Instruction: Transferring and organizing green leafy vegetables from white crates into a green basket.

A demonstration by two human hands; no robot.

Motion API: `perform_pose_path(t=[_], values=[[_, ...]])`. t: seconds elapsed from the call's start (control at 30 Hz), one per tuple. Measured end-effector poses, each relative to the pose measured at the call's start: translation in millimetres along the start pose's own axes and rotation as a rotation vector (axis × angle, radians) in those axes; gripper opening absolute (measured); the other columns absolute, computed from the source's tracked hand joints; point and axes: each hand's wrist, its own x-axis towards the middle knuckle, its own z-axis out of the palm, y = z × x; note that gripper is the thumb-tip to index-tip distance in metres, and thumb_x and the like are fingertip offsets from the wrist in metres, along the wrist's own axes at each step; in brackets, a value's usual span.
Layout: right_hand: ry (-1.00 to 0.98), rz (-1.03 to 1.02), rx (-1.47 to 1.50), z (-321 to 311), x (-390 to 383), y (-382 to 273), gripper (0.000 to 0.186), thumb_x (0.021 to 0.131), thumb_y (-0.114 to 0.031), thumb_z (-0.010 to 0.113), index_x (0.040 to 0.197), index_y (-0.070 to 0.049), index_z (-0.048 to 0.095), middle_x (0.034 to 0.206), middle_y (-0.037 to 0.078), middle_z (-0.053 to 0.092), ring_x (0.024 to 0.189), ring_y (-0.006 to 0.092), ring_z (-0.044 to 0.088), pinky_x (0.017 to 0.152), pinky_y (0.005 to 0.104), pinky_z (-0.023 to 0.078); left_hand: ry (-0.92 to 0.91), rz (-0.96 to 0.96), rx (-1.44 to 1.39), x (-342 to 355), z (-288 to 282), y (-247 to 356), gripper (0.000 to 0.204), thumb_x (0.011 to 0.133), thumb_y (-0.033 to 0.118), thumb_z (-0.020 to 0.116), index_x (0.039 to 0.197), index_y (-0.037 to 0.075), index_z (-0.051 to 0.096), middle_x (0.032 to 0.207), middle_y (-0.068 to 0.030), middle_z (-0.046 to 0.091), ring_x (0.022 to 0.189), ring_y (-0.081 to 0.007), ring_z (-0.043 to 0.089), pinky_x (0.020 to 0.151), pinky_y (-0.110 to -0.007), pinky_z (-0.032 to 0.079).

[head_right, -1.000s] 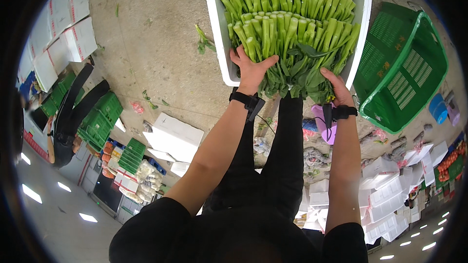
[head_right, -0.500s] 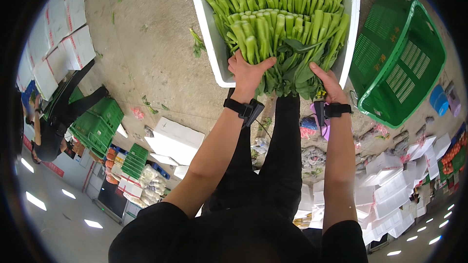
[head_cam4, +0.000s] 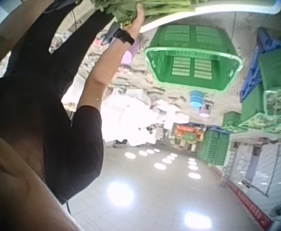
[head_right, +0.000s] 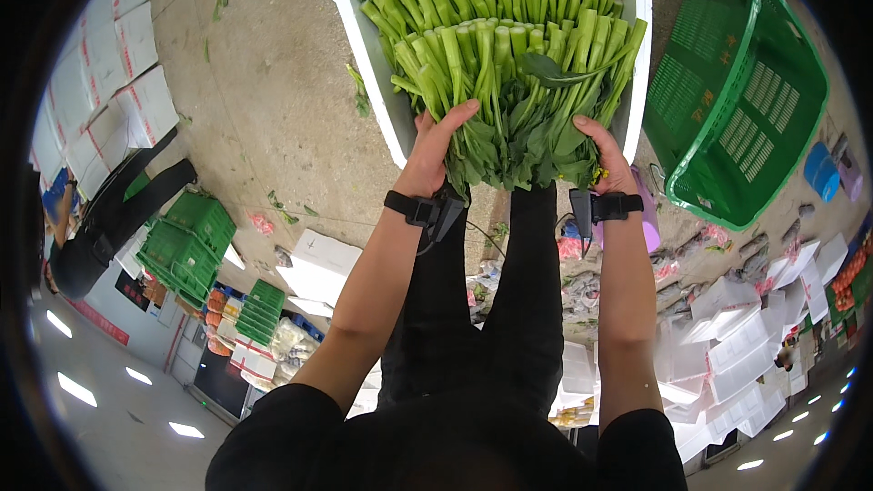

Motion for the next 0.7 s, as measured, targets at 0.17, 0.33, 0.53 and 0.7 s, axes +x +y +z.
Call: perform_pose_path(t=[0.17, 0.33, 0.53, 0.7], values=[[-0.005, 0.015, -0.036, 11.1, -0.4, 4.2, 0.035, 0.085, -0.025, 0.071, 0.112, -0.005, 0.064, 0.107, 0.009, 0.069, 0.095, 0.0204, 0.068, 0.086, 0.0335, 0.056, -0.072, 0.095, -0.172, 4.0, 3.2, -16.0, 0.066, 0.082, 0.022, 0.075, 0.135, 0.003, 0.043, 0.124, -0.0115, 0.056, 0.113, -0.0221, 0.056, 0.094, -0.037, 0.048], [-0.010, 0.002, 0.005, 5.9, -5.2, 5.0, 0.037, 0.087, -0.027, 0.067, 0.116, -0.004, 0.062, 0.113, 0.010, 0.067, 0.100, 0.0212, 0.067, 0.089, 0.0346, 0.055, -0.024, 0.063, -0.354, -19.0, 10.4, 1.6, 0.053, 0.086, 0.020, 0.071, 0.131, 0.003, 0.048, 0.116, -0.0110, 0.061, 0.100, -0.0234, 0.063, 0.086, -0.037, 0.053], [-0.067, 0.016, 0.010, 11.5, -8.9, -4.1, 0.040, 0.089, -0.029, 0.066, 0.120, -0.005, 0.060, 0.113, 0.009, 0.068, 0.100, 0.0213, 0.067, 0.088, 0.0351, 0.055, -0.236, -0.193, -0.598, -23.7, 3.0, 16.9, 0.047, 0.091, 0.030, 0.063, 0.129, 0.006, 0.052, 0.119, -0.0100, 0.063, 0.105, -0.0249, 0.062, 0.092, -0.039, 0.051], [-0.088, 0.033, -0.008, 18.1, -13.7, 0.8, 0.046, 0.086, -0.034, 0.069, 0.121, -0.005, 0.060, 0.112, 0.008, 0.067, 0.100, 0.0195, 0.067, 0.087, 0.0340, 0.055, -0.312, -0.142, -0.549, -32.6, 7.4, 5.3, 0.049, 0.092, 0.032, 0.061, 0.131, 0.005, 0.051, 0.120, -0.0108, 0.062, 0.104, -0.0254, 0.062, 0.092, -0.039, 0.051]])
